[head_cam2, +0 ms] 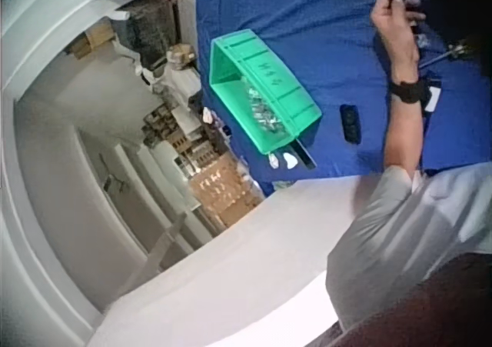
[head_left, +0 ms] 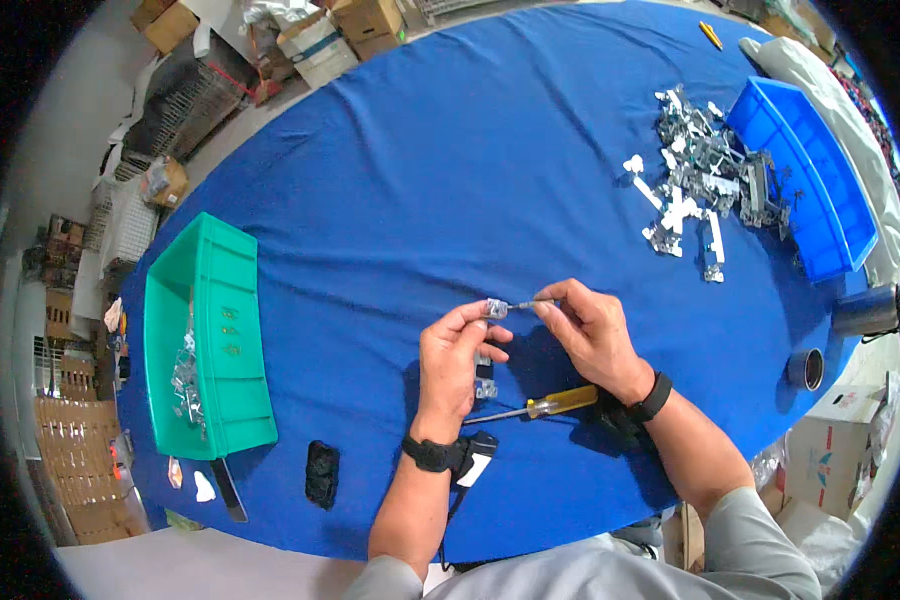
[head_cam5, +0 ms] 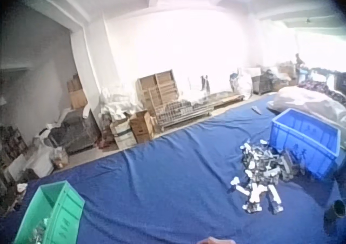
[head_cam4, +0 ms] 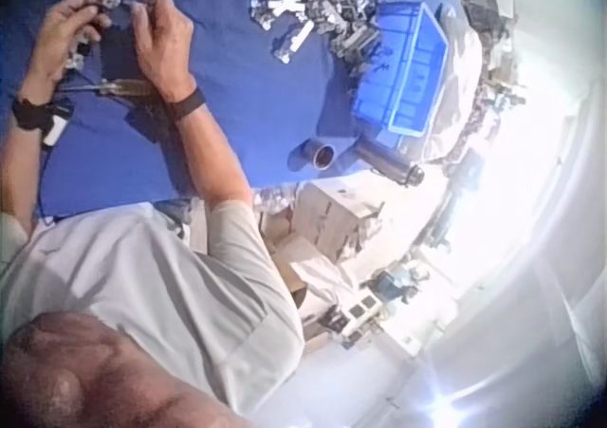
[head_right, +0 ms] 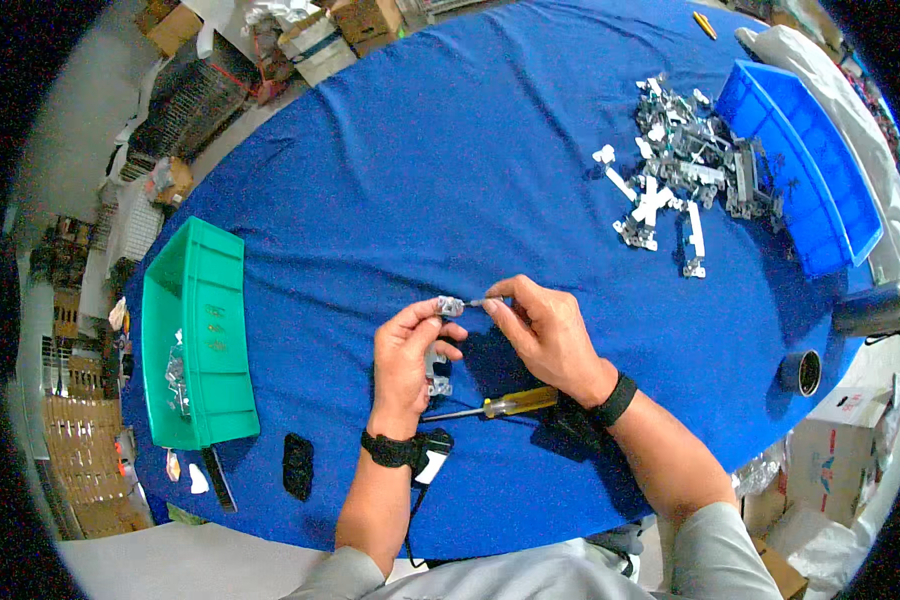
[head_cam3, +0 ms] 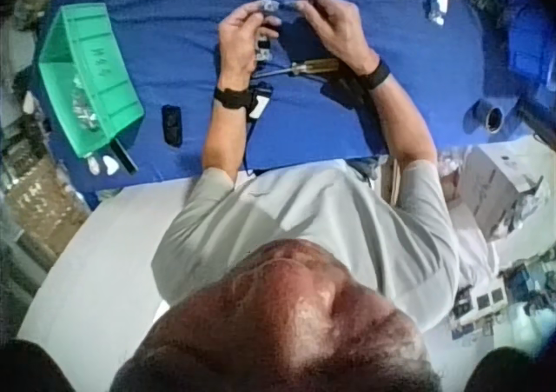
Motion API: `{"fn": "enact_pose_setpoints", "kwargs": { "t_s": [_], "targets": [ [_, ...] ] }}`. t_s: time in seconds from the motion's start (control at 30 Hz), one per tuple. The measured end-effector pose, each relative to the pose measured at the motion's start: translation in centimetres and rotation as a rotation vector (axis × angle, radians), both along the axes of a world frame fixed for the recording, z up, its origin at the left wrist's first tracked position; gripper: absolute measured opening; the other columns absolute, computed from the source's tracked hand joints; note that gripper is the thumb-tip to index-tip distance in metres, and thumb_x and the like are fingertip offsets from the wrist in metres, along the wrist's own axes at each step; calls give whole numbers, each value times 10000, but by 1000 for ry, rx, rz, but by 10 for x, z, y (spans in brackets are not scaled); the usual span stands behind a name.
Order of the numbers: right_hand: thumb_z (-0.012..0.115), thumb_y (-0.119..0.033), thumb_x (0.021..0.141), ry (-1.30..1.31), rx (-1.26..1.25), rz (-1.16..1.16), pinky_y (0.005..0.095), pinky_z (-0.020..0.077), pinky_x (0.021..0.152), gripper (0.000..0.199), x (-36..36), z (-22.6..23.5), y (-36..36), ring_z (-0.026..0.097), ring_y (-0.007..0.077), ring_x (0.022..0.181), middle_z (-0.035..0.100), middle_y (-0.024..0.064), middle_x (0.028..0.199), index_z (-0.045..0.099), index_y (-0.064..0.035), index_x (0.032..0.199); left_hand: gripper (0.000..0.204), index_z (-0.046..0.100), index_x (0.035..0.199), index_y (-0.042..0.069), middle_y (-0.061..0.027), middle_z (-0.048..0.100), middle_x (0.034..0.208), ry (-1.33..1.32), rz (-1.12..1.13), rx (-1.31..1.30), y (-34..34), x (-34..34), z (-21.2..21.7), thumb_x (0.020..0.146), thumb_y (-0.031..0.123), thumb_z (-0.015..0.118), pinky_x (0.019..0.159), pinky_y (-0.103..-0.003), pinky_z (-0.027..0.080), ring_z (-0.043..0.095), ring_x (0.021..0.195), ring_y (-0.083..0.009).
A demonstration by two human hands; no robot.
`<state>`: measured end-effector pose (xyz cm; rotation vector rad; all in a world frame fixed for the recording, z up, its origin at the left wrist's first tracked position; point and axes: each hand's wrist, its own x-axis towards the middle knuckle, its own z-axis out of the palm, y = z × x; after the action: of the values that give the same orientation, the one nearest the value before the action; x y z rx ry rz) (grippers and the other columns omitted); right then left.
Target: Assemble metal mechanical components using a screwdriver.
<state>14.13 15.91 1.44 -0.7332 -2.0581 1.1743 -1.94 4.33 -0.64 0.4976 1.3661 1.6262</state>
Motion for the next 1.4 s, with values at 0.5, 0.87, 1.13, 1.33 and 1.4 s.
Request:
{"fn": "enact_pose_setpoints", "kwargs": {
  "t_s": [0.5,0.87,1.13,1.33,1.4],
  "targets": [
    [680,-112,911,8,29,29,338,413,502,115,1,4,1,553,199,534,562,107,625,678,-26,988,236,666,1142,-57,-130,710,1001,47,-43,22,1,0,5,954,71,601,601,-249,575,698,808,-167],
    [684,-101,903,-8,63,30,340,405,491,110,1,-2,3,538,201,518,548,100,617,673,-33,989,230,663,1142,-60,-128,711,1015,92,-41,-30,2,-1,3,948,42,593,561,-233,564,704,796,-164],
    [682,-82,897,-16,34,43,346,415,505,112,2,0,4,550,207,544,570,111,669,670,-23,991,223,667,1137,-50,-129,711,1034,49,-31,-19,1,-1,3,949,48,598,563,-238,569,713,838,-184],
    [679,-73,891,32,95,72,354,428,521,119,1,1,2,566,234,562,578,121,684,668,-20,996,228,666,1146,-45,-132,711,1042,37,-39,-31,-1,-2,4,952,49,591,560,-233,567,711,832,-180],
    [677,-72,891,45,102,89,359,434,525,119,1,0,1,575,247,569,583,125,690,666,-19,998,230,665,1149,-46,-132,711,1042,36,-39,-29,-1,0,4,953,45,586,560,-232,567,710,829,-177]
  ]
}}
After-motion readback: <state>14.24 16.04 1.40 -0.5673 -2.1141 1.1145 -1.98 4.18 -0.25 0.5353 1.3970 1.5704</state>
